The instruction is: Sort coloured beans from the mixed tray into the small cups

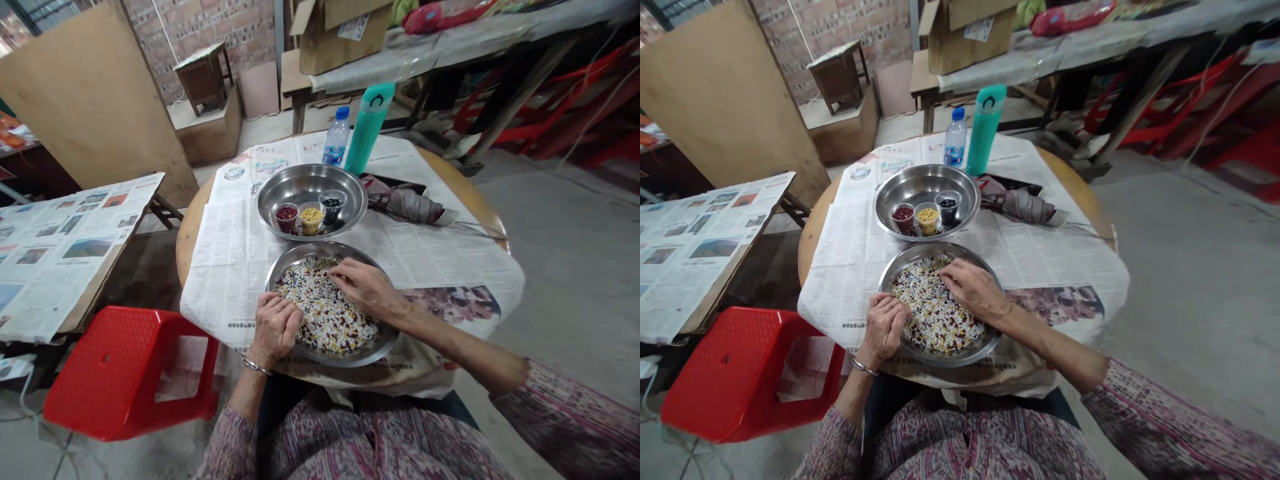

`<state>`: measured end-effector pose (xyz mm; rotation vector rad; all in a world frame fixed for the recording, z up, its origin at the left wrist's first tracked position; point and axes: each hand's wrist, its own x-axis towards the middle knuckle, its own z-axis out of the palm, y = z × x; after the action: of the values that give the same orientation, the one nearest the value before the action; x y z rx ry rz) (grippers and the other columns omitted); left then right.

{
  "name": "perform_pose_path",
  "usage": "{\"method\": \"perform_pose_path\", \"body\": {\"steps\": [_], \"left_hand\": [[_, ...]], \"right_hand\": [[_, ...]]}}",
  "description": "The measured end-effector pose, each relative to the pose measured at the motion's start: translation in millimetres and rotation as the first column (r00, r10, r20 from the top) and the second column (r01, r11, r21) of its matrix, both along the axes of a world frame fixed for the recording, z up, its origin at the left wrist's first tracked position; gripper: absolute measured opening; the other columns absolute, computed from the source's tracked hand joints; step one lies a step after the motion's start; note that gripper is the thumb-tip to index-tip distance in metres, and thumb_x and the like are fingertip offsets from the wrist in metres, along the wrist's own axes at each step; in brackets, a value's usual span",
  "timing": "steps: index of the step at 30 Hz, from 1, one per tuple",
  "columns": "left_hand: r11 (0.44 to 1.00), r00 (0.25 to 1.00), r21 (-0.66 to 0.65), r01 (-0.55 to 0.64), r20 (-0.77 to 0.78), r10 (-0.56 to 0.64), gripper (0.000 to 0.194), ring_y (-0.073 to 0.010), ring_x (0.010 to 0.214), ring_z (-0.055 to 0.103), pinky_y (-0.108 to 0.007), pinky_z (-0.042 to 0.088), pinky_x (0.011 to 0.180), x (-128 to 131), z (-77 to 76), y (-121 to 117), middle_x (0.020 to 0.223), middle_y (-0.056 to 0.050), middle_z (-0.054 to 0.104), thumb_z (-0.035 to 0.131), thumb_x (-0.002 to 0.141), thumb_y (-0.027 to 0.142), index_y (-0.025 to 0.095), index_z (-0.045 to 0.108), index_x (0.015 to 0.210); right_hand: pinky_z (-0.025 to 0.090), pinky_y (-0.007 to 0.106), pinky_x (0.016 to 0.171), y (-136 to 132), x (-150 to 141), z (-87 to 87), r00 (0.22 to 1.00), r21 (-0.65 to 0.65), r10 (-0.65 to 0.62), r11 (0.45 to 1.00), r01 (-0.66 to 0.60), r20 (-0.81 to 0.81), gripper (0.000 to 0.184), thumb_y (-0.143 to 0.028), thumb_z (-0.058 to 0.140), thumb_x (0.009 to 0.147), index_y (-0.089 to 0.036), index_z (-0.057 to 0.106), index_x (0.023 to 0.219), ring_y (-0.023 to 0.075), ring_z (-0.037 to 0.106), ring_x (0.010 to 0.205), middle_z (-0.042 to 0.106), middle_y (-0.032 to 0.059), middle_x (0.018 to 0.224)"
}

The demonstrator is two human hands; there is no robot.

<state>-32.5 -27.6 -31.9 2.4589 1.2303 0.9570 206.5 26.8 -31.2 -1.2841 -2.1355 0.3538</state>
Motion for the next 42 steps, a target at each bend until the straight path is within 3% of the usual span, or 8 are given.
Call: {"method": "perform_pose_path", "body": {"steps": [5, 11, 19, 25, 30, 33, 37, 42], "left_hand": [[1.000, 1.000, 0.013, -0.018, 0.018, 0.018, 0.035, -0.0163, 0.072, 0.061, -0.041, 0.041, 0.090, 1.9, 2.0, -0.3, 0.074, -0.002, 0.067, 0.033, 0.100, 0.023, 0.021, 0.058, 0.075], [0.999, 0.999, -0.001, -0.039, 0.024, 0.039, 0.035, -0.0171, 0.074, 0.062, -0.041, 0.042, 0.090, 2.1, 1.6, -0.1, 0.074, -0.002, 0.066, 0.033, 0.100, 0.024, 0.021, 0.056, 0.075], [1.000, 1.000, 0.021, -0.023, 0.022, 0.022, 0.034, -0.0159, 0.071, 0.059, -0.040, 0.042, 0.088, 1.9, 1.6, 1.3, 0.072, -0.002, 0.066, 0.034, 0.101, 0.025, 0.021, 0.055, 0.074], [1.000, 0.999, 0.011, -0.022, 0.029, 0.022, 0.035, -0.0160, 0.072, 0.060, -0.041, 0.042, 0.089, 1.6, 1.4, 1.2, 0.075, -0.002, 0.066, 0.035, 0.101, 0.027, 0.020, 0.055, 0.074], [1.000, 1.000, 0.004, -0.024, 0.018, 0.024, 0.035, -0.0162, 0.072, 0.060, -0.040, 0.042, 0.090, 1.3, 1.1, 1.6, 0.074, -0.002, 0.066, 0.035, 0.102, 0.027, 0.021, 0.056, 0.074], [1.000, 0.999, 0.015, -0.020, 0.029, 0.019, 0.035, -0.0164, 0.073, 0.060, -0.040, 0.041, 0.090, 1.5, 0.8, 1.7, 0.074, -0.002, 0.066, 0.035, 0.101, 0.026, 0.020, 0.056, 0.074], [1.000, 0.999, 0.002, -0.027, 0.035, 0.027, 0.033, -0.0162, 0.074, 0.061, -0.040, 0.041, 0.091, 2.2, 0.7, 1.5, 0.075, -0.002, 0.067, 0.037, 0.100, 0.025, 0.020, 0.056, 0.074], [0.999, 0.999, -0.003, -0.034, 0.031, 0.034, 0.032, -0.0160, 0.075, 0.062, -0.040, 0.040, 0.092, 2.7, 0.6, 1.0, 0.075, -0.002, 0.068, 0.036, 0.100, 0.024, 0.020, 0.056, 0.075]], "right_hand": [[0.053, 0.036, 0.077, 24.5, -11.4, 39.8, 0.986, 0.060, -0.096, 0.993, 0.104, -0.134, 0.023, -0.027, 0.051, 0.091, -0.019, 0.072, 0.093, 0.0202, 0.067, 0.082, 0.073, 0.0072, 0.091], [0.051, 0.037, 0.076, 91.3, -20.2, 76.2, 0.961, 0.014, -0.269, 0.963, 0.268, 0.064, 0.025, -0.026, 0.052, 0.088, -0.020, 0.075, 0.097, 0.0238, 0.067, 0.089, 0.075, 0.0089, 0.099], [0.050, 0.039, 0.075, 145.5, -35.1, 77.8, 0.901, -0.131, -0.180, 0.960, 0.249, 0.396, 0.021, -0.021, 0.066, 0.078, -0.024, 0.079, 0.093, 0.0277, 0.067, 0.091, 0.076, 0.0095, 0.092], [0.049, 0.041, 0.078, 149.5, -35.8, 71.1, 0.909, -0.127, -0.197, 0.958, 0.259, 0.368, 0.017, -0.019, 0.062, 0.082, -0.023, 0.077, 0.089, 0.0260, 0.065, 0.092, 0.075, 0.0091, 0.093], [0.049, 0.041, 0.081, 134.3, -32.3, 74.6, 0.939, -0.100, -0.267, 0.951, 0.294, 0.218, 0.022, -0.025, 0.053, 0.091, -0.021, 0.072, 0.100, 0.0268, 0.065, 0.095, 0.073, 0.0103, 0.099], [0.050, 0.039, 0.080, 105.1, -25.0, 76.4, 0.977, -0.061, -0.201, 0.977, 0.205, 0.068, 0.024, -0.025, 0.048, 0.094, -0.018, 0.070, 0.100, 0.0251, 0.065, 0.090, 0.072, 0.0119, 0.098], [0.048, 0.032, 0.074, 38.0, -11.5, 59.3, 0.996, -0.070, 0.091, 0.994, -0.089, 0.022, 0.015, -0.019, 0.053, 0.090, -0.016, 0.068, 0.089, 0.0188, 0.064, 0.081, 0.072, 0.0086, 0.090], [0.045, 0.026, 0.068, -39.8, -7.2, 21.4, 0.860, -0.172, 0.476, 0.877, -0.449, 0.181, 0.015, -0.016, 0.051, 0.091, -0.019, 0.064, 0.086, 0.0152, 0.060, 0.076, 0.067, 0.0035, 0.082]]}}
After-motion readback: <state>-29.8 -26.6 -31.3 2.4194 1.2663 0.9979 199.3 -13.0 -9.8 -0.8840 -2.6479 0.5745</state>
